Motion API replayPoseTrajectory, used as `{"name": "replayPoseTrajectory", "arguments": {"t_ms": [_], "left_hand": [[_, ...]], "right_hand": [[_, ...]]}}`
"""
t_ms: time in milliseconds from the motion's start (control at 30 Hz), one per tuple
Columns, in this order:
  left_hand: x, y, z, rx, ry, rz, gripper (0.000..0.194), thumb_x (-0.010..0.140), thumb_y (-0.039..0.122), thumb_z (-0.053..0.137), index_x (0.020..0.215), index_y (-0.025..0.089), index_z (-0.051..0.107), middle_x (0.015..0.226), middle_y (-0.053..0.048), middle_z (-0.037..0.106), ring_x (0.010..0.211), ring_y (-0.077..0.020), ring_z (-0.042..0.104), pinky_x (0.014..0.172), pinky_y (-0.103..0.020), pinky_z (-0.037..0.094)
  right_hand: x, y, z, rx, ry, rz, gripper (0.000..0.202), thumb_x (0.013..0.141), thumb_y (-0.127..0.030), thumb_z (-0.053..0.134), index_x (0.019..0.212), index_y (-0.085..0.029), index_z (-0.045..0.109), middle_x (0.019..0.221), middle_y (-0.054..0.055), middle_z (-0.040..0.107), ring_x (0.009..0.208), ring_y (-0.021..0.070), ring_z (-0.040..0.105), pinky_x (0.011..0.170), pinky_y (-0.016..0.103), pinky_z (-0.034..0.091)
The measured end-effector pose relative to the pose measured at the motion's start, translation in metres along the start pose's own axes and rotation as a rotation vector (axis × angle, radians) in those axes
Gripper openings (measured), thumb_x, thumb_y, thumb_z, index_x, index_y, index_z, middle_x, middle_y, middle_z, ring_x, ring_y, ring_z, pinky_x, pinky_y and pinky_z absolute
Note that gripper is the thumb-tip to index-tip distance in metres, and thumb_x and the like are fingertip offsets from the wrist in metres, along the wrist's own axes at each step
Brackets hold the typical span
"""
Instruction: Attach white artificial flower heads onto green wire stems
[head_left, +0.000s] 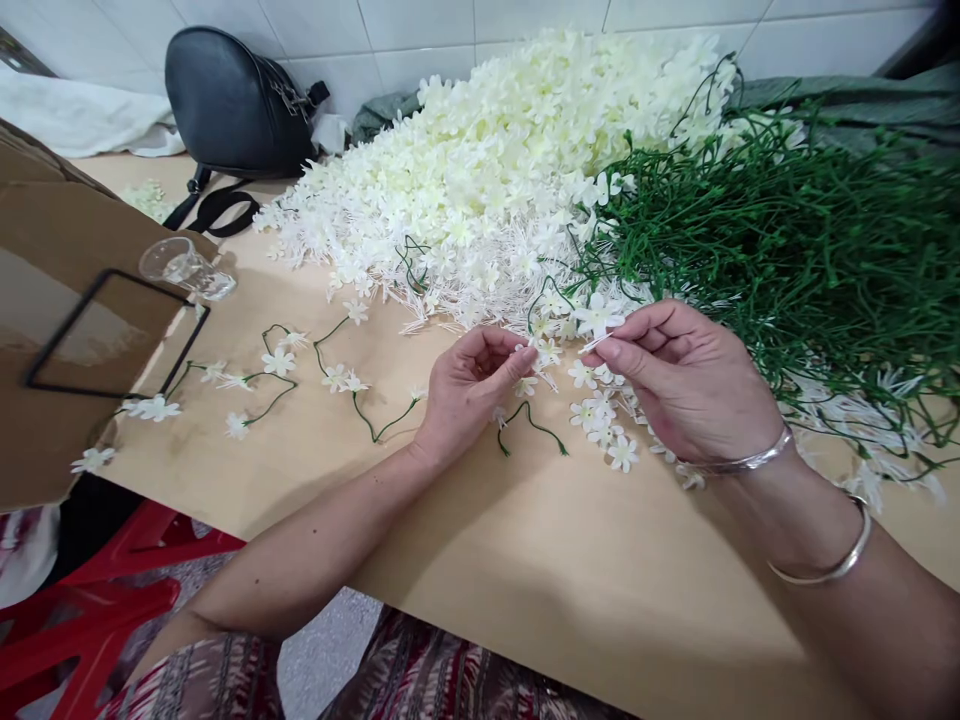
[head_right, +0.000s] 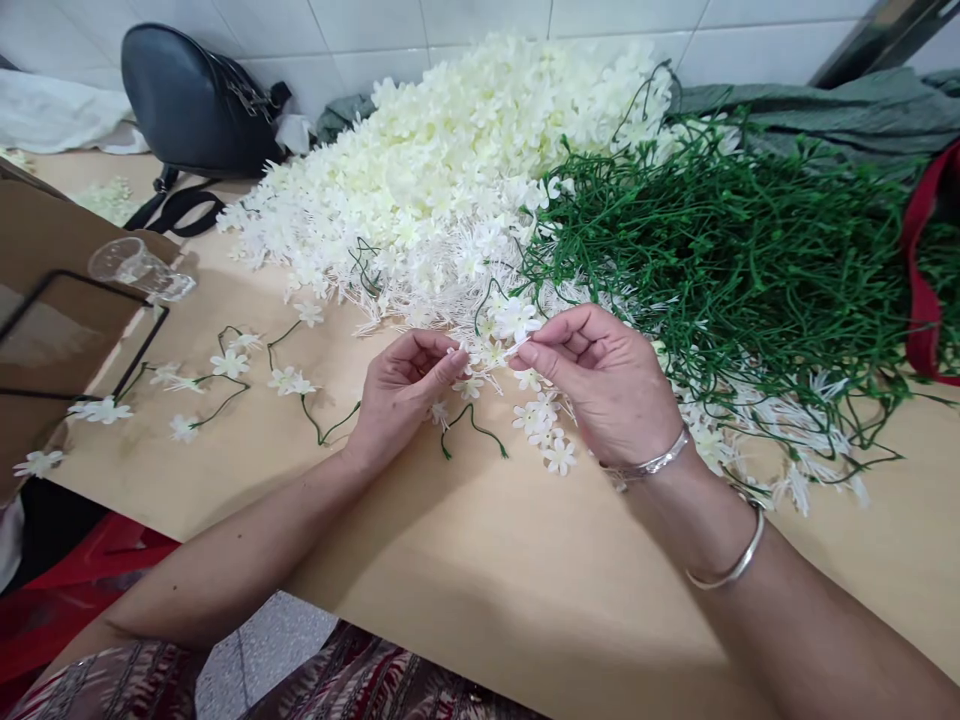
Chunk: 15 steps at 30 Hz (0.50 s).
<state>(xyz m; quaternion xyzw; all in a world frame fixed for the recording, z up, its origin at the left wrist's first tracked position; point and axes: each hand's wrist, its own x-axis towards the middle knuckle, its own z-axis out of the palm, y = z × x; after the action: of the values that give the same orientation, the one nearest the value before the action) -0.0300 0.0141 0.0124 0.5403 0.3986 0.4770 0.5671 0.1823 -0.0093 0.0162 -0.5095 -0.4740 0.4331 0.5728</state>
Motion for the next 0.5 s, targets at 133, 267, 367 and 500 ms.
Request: {"name": "replayPoseTrajectory", "arguments": {"t_ms": [133,267,367,500], "left_hand": [[-0.003,0.003,0.005,-0.020,-0.016,-0.051,0.045,0.085,0.059,0.094,0.088,0.021,0.071,0.079,0.002,0.073,0.074,-0.0118,0.070,0.074,-0.027,0.059],[-0.008,0.005,0.008,-0.025,-0.031,-0.115,0.042,0.088,0.058,0.092,0.091,0.020,0.072,0.081,0.001,0.074,0.076,-0.0127,0.071,0.077,-0.029,0.061],[-0.010,0.008,0.009,-0.049,-0.036,-0.149,0.041,0.089,0.057,0.091,0.091,0.020,0.075,0.085,0.000,0.076,0.077,-0.0126,0.072,0.079,-0.029,0.062],[-0.011,0.010,0.010,-0.098,-0.028,-0.192,0.043,0.083,0.059,0.096,0.091,0.020,0.079,0.087,-0.001,0.079,0.078,-0.0122,0.073,0.081,-0.028,0.065]], "right_hand": [[-0.003,0.002,0.006,0.103,-0.016,0.051,0.038,0.072,-0.040,0.098,0.089,-0.031,0.065,0.081,-0.004,0.076,0.078,0.0219,0.081,0.081,0.040,0.069],[-0.011,-0.005,0.014,-0.023,-0.018,-0.059,0.029,0.078,-0.033,0.094,0.089,-0.030,0.067,0.077,-0.004,0.073,0.071,0.0183,0.073,0.070,0.034,0.064],[-0.018,-0.007,0.017,-0.199,0.019,-0.166,0.019,0.083,-0.029,0.087,0.088,-0.029,0.070,0.078,-0.002,0.072,0.070,0.0181,0.067,0.065,0.033,0.058],[-0.022,-0.007,0.018,-0.380,0.053,-0.245,0.009,0.090,-0.027,0.080,0.089,-0.030,0.071,0.083,0.000,0.075,0.077,0.0224,0.070,0.074,0.040,0.059]]}}
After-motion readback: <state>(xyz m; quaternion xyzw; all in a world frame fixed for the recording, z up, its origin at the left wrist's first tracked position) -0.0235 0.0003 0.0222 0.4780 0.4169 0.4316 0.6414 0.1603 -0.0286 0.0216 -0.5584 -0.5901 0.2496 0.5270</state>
